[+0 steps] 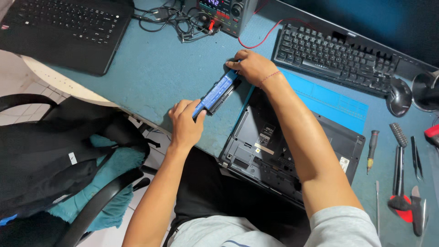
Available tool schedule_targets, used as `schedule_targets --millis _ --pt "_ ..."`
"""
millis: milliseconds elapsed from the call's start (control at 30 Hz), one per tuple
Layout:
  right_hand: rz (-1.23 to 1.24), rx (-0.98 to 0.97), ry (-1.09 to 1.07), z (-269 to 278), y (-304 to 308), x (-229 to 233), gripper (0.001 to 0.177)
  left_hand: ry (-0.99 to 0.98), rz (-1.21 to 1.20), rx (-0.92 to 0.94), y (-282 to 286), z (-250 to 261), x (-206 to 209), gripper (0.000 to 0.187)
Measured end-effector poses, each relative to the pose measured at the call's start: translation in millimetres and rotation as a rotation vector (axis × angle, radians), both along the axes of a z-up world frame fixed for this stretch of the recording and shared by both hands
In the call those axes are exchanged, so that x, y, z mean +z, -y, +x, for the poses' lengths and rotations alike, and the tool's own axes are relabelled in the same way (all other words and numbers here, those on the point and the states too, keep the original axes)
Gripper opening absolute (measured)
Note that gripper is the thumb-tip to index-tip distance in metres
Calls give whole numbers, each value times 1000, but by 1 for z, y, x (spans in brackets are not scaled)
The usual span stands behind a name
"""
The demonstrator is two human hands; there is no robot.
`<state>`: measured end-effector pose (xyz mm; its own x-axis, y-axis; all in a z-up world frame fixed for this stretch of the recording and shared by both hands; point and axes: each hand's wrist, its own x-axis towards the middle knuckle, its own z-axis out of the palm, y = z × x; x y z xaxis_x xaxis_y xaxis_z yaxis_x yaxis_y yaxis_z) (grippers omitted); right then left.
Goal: The person removes the laptop battery and then uses a screwdriver to unscrew and remove the hard drive from the bottom of the laptop. They place the removed components on the workbench.
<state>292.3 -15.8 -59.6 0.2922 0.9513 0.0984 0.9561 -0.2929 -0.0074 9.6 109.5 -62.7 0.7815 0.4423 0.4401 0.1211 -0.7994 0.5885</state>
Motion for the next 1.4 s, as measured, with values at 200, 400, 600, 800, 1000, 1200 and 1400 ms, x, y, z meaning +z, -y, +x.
schedule_targets --millis 200,400,600,800,1000,1200,1400 --pt "-9 -161 113 -35 16 22 55 20 29 -15 0 -5 6 33" --pt "526 -134 -293 -128 143 132 51 218 43 -84 11 -23 25 41" --pt "830 -1086 -242 -245 291 83 19 258 -70 38 76 -78 -1 18" --pt "804 -1253 37 -313 317 12 12 137 -145 -28 106 -96 -10 29" --pt "820 -1229 45 -301 322 2 14 126 -228 -147 100 -97 -5 26" --pt "847 -1216 -1 -300 319 6 12 -50 -575 -81 98 -96 -1 26" --pt "878 -1199 -96 -302 317 13 14 -73 -596 -77 100 -96 3 28"
